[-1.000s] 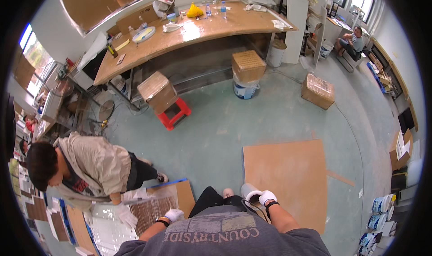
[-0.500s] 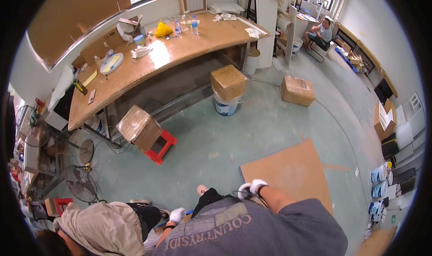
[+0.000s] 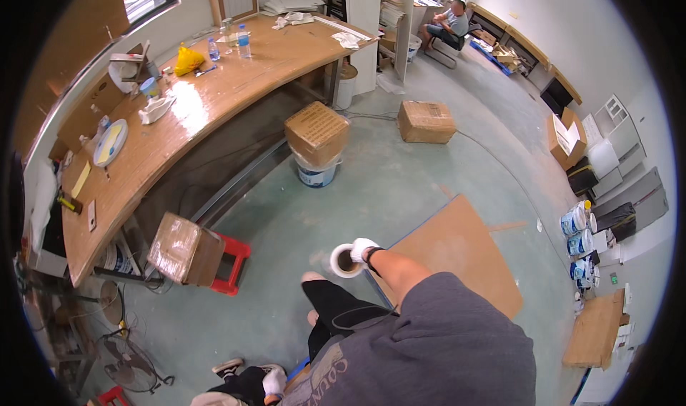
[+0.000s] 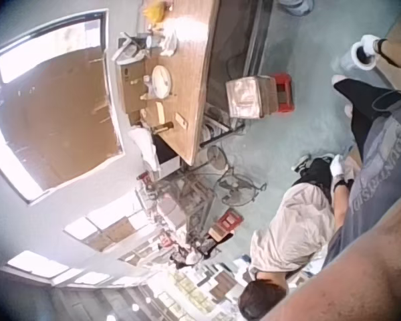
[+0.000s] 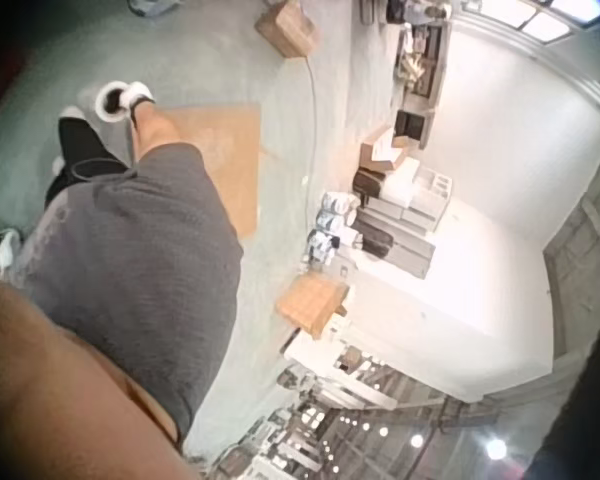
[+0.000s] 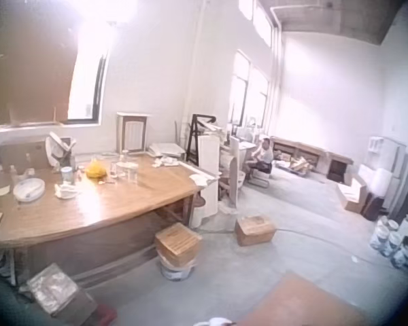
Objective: Wrapping a stack of white perforated panels in protective plastic film.
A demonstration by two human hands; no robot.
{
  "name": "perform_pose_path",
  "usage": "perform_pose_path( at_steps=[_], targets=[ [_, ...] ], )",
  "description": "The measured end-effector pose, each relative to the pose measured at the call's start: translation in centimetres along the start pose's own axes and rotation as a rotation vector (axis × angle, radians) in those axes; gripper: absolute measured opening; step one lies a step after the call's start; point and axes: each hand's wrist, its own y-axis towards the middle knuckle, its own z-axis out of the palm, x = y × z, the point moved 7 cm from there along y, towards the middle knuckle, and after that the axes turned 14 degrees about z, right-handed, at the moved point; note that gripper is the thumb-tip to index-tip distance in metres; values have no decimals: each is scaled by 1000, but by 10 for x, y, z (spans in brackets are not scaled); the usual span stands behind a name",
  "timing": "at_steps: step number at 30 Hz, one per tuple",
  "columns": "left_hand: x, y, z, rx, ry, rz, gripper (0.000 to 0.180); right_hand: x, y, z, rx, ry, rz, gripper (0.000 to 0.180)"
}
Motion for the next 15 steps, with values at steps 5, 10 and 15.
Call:
perform_pose_path(
  at_steps=[5,10,15],
  targets=[
    [-17,-60,70,-444,-1413,-813,18,74,46,-16,29,51,-105,33],
    [-28,-46,11,-219,-1155,-593,18,101,117,20,196,241,108,30],
    [-22,-4,-22,-144,-1508,-612,22,153,188,43,-7,-434,-322,26]
  ],
)
